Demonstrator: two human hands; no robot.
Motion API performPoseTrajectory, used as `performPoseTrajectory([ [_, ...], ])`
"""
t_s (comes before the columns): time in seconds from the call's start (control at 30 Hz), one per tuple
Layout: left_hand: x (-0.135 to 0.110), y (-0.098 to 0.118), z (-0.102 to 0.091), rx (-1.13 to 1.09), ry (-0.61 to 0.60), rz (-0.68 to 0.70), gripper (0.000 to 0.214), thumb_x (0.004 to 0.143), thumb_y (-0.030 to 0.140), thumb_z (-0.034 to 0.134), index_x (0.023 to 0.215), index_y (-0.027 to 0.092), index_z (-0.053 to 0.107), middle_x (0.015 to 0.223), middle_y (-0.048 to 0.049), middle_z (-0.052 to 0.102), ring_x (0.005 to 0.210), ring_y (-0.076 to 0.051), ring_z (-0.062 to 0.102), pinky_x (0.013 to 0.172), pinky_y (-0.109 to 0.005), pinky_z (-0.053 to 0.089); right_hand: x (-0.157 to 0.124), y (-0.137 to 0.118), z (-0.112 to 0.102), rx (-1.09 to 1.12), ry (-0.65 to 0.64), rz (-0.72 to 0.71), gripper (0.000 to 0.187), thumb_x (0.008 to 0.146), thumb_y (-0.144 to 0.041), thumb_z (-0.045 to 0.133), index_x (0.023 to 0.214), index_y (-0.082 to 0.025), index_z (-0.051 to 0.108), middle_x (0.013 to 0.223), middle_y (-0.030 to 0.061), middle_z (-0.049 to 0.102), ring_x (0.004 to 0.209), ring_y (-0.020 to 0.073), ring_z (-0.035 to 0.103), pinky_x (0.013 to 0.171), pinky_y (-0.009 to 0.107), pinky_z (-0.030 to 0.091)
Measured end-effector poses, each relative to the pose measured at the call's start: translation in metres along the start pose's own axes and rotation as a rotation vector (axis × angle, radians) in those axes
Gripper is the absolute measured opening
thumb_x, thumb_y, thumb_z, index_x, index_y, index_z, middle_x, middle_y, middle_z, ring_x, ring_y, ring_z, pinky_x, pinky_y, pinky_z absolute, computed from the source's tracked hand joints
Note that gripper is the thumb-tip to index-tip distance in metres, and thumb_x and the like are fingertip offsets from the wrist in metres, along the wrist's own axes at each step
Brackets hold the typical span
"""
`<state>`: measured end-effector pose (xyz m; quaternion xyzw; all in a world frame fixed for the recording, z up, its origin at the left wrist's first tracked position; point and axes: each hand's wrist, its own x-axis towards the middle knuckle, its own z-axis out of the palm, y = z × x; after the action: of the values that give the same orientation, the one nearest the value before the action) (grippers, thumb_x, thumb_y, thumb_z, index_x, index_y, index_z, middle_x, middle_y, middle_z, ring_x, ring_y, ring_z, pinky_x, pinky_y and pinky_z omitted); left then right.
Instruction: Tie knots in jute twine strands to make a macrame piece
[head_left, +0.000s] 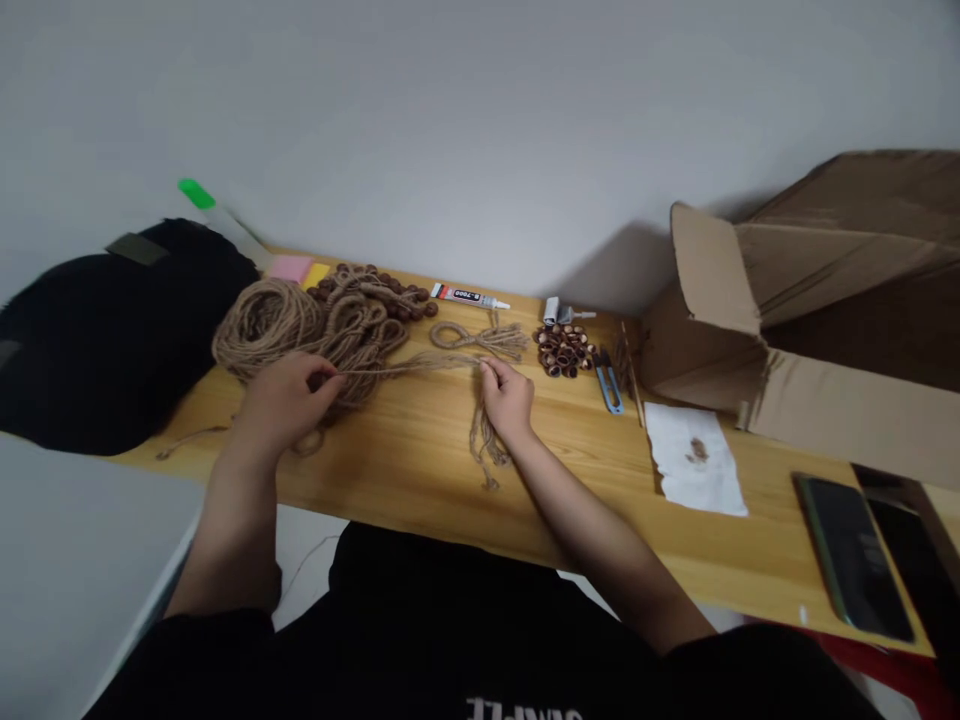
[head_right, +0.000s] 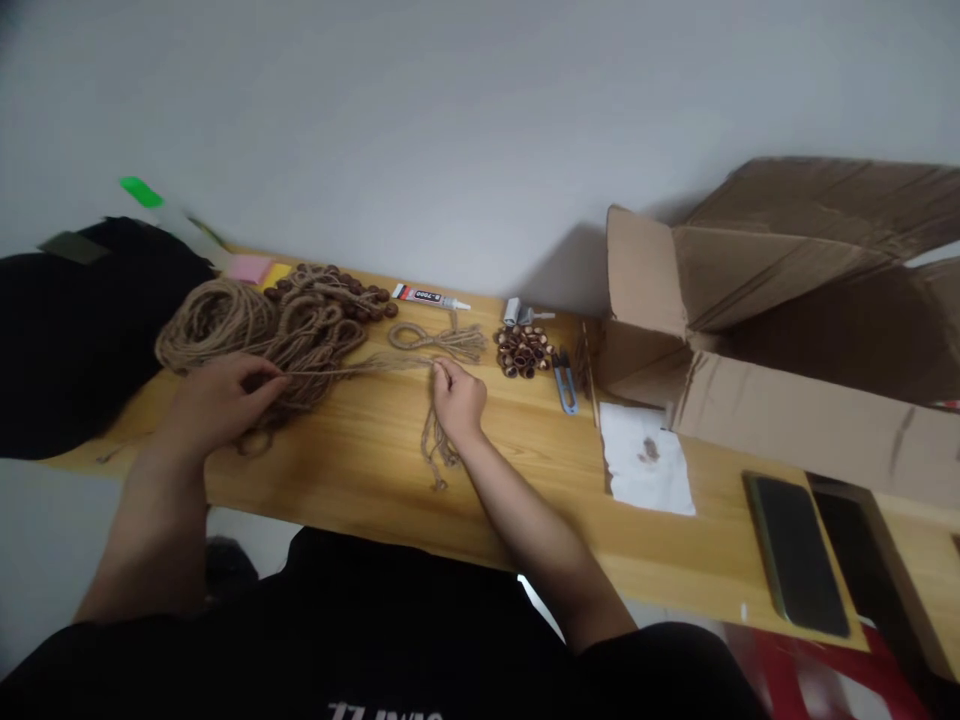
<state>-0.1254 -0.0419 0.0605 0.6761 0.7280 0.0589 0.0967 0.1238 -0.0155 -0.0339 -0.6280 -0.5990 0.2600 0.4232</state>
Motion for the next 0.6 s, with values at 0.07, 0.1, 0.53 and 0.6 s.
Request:
performPoseTrajectory([
  [0.07,-0.001,-0.001,-0.005,0.022,0.001,-0.056,0.020,0.078,0.035,0.048,0.075,0.019,0.060,0.082,-0.0029,0.061,0.075,-0.018,0.053,0.067,-0.026,0.038,-0.001,0.000,0.000,0.014,0.000,0.006,0.026,0.083,-0.029,0.048,0.093,-0.021,0.071,0.093,0.0049,0.072,0.086,0.0198,0.067,0.079,0.029,0.048],
  [0.1,-0.002,-0.002,-0.009,0.034,0.005,-0.084,0.021,0.078,0.035,0.048,0.075,0.019,0.060,0.082,-0.0030,0.062,0.075,-0.018,0.053,0.066,-0.026,0.038,-0.001,0.000,0.000,0.019,-0.002,0.004,0.026,0.083,-0.030,0.048,0.093,-0.021,0.071,0.092,0.0049,0.072,0.085,0.0199,0.067,0.079,0.029,0.048],
  [0.53,0.012,-0.011,-0.055,-0.089,-0.226,-0.094,0.034,0.065,0.047,0.054,0.083,0.020,0.063,0.075,0.0014,0.066,0.072,-0.015,0.055,0.068,-0.023,0.041,0.000,-0.005,-0.002,-0.047,-0.033,0.006,0.025,0.084,-0.027,0.047,0.091,-0.023,0.071,0.085,0.0043,0.073,0.078,0.0202,0.067,0.071,0.027,0.046],
  [0.6,0.019,-0.015,-0.066,-0.143,-0.336,-0.049,0.043,0.061,0.055,0.057,0.084,0.019,0.064,0.080,0.0002,0.068,0.078,-0.016,0.056,0.074,-0.025,0.043,0.001,-0.006,-0.003,-0.070,-0.049,0.018,0.025,0.085,-0.027,0.047,0.092,-0.023,0.071,0.083,0.0047,0.073,0.076,0.0203,0.066,0.068,0.027,0.046],
])
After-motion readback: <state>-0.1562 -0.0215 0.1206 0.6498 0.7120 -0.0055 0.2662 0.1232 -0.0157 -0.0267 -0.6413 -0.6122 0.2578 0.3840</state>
